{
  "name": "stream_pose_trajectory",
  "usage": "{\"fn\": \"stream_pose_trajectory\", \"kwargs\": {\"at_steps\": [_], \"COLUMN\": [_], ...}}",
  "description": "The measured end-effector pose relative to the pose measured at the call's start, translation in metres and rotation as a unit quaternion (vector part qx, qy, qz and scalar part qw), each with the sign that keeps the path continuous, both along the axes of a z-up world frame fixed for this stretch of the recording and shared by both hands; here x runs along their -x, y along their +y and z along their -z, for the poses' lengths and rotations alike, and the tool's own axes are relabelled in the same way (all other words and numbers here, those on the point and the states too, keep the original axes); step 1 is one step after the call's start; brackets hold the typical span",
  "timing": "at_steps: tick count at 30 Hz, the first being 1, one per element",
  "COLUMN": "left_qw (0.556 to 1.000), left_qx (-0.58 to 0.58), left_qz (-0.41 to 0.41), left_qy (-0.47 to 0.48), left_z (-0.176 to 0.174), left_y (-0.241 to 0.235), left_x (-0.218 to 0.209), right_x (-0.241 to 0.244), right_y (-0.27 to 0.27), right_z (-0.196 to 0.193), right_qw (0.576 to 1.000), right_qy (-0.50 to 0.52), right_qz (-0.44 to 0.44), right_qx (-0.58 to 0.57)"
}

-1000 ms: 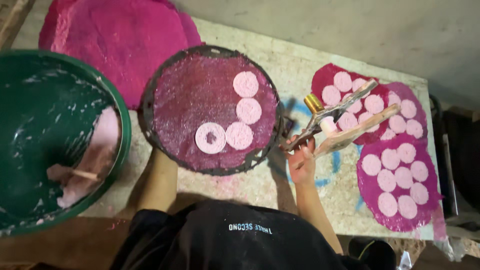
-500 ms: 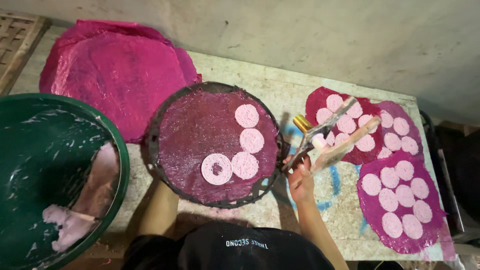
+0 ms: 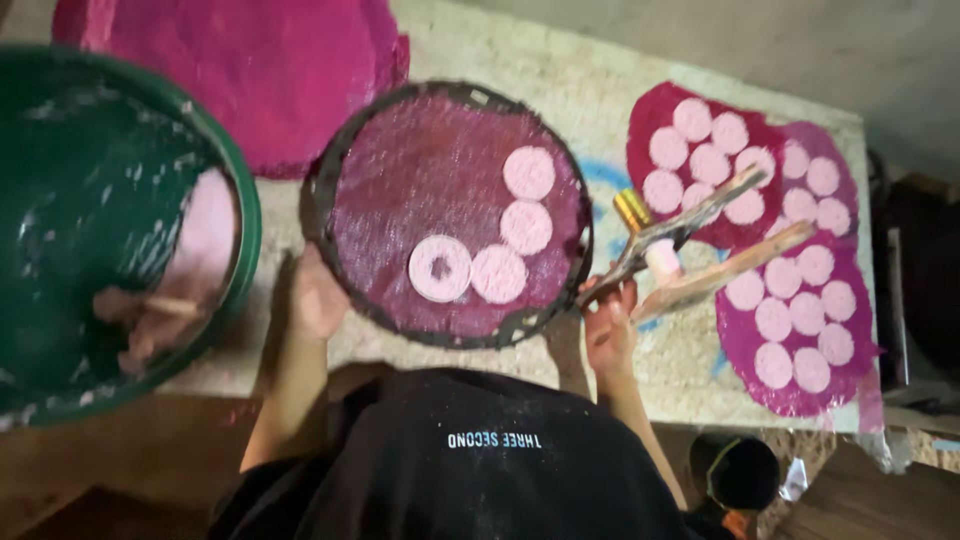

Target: The person scoops pink dough from a green basin, packs it into a handheld mold, and presses it onto a pink mat to form round discs. They repeat this process, arranging the finished discs on the mat.

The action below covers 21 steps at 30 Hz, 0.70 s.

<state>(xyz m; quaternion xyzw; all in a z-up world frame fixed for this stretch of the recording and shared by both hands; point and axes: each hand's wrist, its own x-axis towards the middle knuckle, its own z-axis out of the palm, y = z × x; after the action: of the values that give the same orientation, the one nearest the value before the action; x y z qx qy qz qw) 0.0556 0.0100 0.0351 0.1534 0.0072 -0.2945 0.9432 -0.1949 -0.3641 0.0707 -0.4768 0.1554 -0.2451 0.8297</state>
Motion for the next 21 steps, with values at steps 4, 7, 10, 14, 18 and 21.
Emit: {"fn": "stream_pose_trajectory", "kwargs": {"at_steps": [4,7,10,14,18,21], "left_qw": [0.934,0.776,0.786,0.979,0.942,0.952], "left_qx": [-0.333,-0.529,-0.415,0.043,0.156,0.161], "left_qz": [-0.073,-0.216,-0.277,0.092,0.222,0.171], "left_qy": [-0.105,-0.265,-0.364,-0.179,-0.196,-0.198], "left_z": [0.005,-0.025,-0.075,-0.133,-0.157,-0.154], "left_y": [0.001,-0.013,-0.044,-0.088,-0.104,-0.118], "left_x": [0.008,0.01,0.011,-0.004,-0.003,-0.008], "right_x": [0.006,0.008,-0.002,-0.019,-0.039,-0.058], "right_y": [0.009,0.005,0.008,0.041,0.068,0.052], "right_z": [-0.009,-0.042,-0.084,-0.126,-0.153,-0.172], "right_qw": [0.991,0.98,0.97,0.864,0.794,0.787], "right_qy": [0.035,0.052,0.024,0.108,0.182,0.21], "right_qz": [0.059,0.014,-0.192,-0.491,-0.578,-0.577], "right_qx": [0.116,0.192,0.145,0.044,-0.048,0.052]}}
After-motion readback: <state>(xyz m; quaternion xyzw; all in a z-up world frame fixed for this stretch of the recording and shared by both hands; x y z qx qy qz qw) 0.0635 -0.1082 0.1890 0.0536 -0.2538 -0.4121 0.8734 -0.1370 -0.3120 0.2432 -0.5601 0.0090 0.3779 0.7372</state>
